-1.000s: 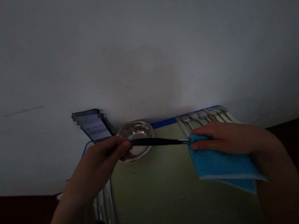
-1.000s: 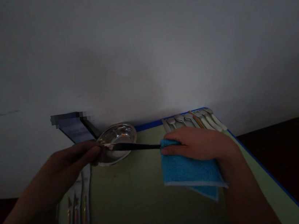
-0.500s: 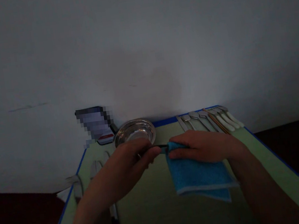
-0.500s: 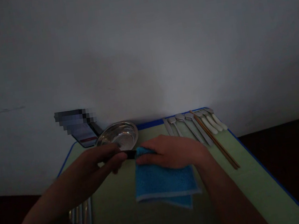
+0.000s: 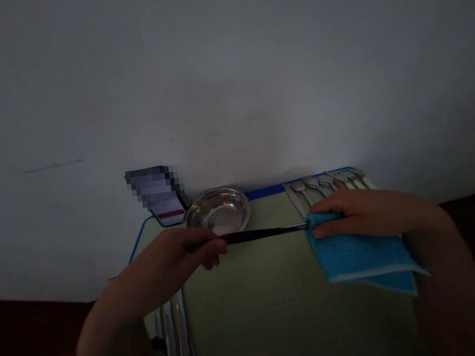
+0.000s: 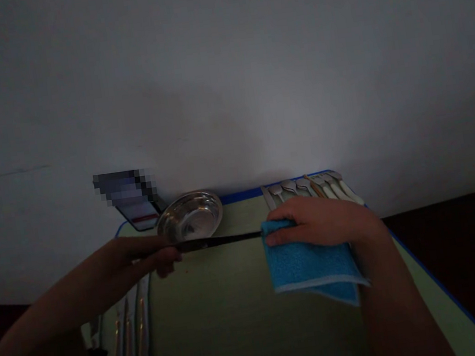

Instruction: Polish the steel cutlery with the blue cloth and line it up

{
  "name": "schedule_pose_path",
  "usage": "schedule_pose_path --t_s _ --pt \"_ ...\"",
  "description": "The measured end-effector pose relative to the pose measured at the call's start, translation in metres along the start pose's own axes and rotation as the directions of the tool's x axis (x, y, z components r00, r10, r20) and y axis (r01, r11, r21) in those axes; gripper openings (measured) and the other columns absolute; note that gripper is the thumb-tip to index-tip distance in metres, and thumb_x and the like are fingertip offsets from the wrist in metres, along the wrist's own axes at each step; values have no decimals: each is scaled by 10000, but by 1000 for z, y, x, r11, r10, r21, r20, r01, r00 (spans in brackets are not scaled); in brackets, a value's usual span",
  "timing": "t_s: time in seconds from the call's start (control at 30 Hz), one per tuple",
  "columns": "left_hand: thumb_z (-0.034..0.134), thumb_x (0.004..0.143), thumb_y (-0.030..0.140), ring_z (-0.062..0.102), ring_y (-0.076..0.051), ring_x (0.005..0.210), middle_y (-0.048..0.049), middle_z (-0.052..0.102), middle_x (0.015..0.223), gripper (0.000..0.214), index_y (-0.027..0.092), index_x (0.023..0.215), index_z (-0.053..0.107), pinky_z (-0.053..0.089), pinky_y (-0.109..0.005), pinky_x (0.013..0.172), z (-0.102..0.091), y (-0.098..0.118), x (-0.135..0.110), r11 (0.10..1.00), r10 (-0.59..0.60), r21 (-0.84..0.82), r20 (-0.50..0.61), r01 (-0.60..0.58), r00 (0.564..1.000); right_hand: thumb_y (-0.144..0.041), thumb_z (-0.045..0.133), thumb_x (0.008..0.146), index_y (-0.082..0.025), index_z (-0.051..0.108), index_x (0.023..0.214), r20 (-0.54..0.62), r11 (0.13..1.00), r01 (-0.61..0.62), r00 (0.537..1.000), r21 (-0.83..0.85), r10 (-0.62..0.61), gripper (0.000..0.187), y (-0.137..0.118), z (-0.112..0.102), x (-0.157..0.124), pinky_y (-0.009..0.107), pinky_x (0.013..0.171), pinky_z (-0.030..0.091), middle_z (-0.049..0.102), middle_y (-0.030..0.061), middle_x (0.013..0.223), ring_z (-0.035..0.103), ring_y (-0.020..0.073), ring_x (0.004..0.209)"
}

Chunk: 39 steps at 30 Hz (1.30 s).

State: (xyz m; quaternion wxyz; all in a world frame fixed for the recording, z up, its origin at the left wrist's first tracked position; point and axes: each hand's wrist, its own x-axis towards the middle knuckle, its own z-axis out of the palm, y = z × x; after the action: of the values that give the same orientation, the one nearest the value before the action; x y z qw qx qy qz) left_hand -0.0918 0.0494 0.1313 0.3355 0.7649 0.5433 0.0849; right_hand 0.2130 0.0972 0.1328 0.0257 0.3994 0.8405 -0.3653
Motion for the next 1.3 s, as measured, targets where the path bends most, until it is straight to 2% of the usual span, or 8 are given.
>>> schedule_pose_path --t_s 0.1,0.23,0.33,0.57,0.7,0.93,1.03,1.3 --pt "414 891 437 587 -135 601 16 632 636 356 190 806 656 448 -221 572 5 2 1 1000 -9 3 28 9 1000 -517 465 829 -226 662 894 -28 1000 -5 1000 -19 5 357 -1 0 -1 280 681 430 664 9 860 601 171 783" --pt "368 912 436 612 -170 837 -2 684 873 368 226 896 670 464 -264 771 7 3 1 999 -5 -39 -122 0 992 -539 469 820 -237 661 1020 -152 996 -51 988 -67 40 411 -5 2 -2 307 722 430 675 34 974 608 191 836" --pt "369 914 432 606 -183 894 -3 684 932 351 229 922 655 447 -295 830 7 3 2 999 -16 -33 -105 12 994 -547 483 806 -246 655 1047 -184 990 -101 980 -101 81 421 -7 4 -3 329 747 431 671 42 1004 604 206 865" --pt "439 901 418 598 -153 775 17 644 875 246 231 966 586 444 -254 662 8 4 6 999 44 21 -56 -43 997 -525 527 781 -242 631 1059 -115 981 -136 986 -141 120 411 -17 7 -3 368 782 427 648 58 1032 580 241 933" --pt "456 898 391 567 -120 637 43 605 710 227 225 854 605 399 -227 569 12 22 12 997 57 52 1 -57 998 -504 491 814 -248 642 970 -61 989 -58 997 -134 50 335 -30 11 2 348 753 421 653 45 949 582 227 900" --pt "467 891 303 577 -104 599 42 620 654 207 198 777 604 397 -211 558 21 54 23 992 122 8 69 -123 990 -571 344 861 -201 618 873 5 987 80 997 -141 -80 461 -35 16 12 309 673 409 635 63 858 579 197 792" --pt "457 898 311 602 -109 627 33 647 671 230 195 770 610 428 -208 584 15 44 17 993 111 -51 62 -108 992 -587 310 867 -194 615 868 48 989 121 992 -87 -118 497 -31 13 13 296 678 415 632 57 849 585 185 793" --pt "499 877 331 632 -115 638 28 686 691 220 202 792 657 471 -205 601 1 11 1 994 19 -105 -40 -24 999 -560 324 878 -191 635 913 45 997 61 997 -55 -59 484 -11 6 4 279 694 426 640 39 864 596 165 796"
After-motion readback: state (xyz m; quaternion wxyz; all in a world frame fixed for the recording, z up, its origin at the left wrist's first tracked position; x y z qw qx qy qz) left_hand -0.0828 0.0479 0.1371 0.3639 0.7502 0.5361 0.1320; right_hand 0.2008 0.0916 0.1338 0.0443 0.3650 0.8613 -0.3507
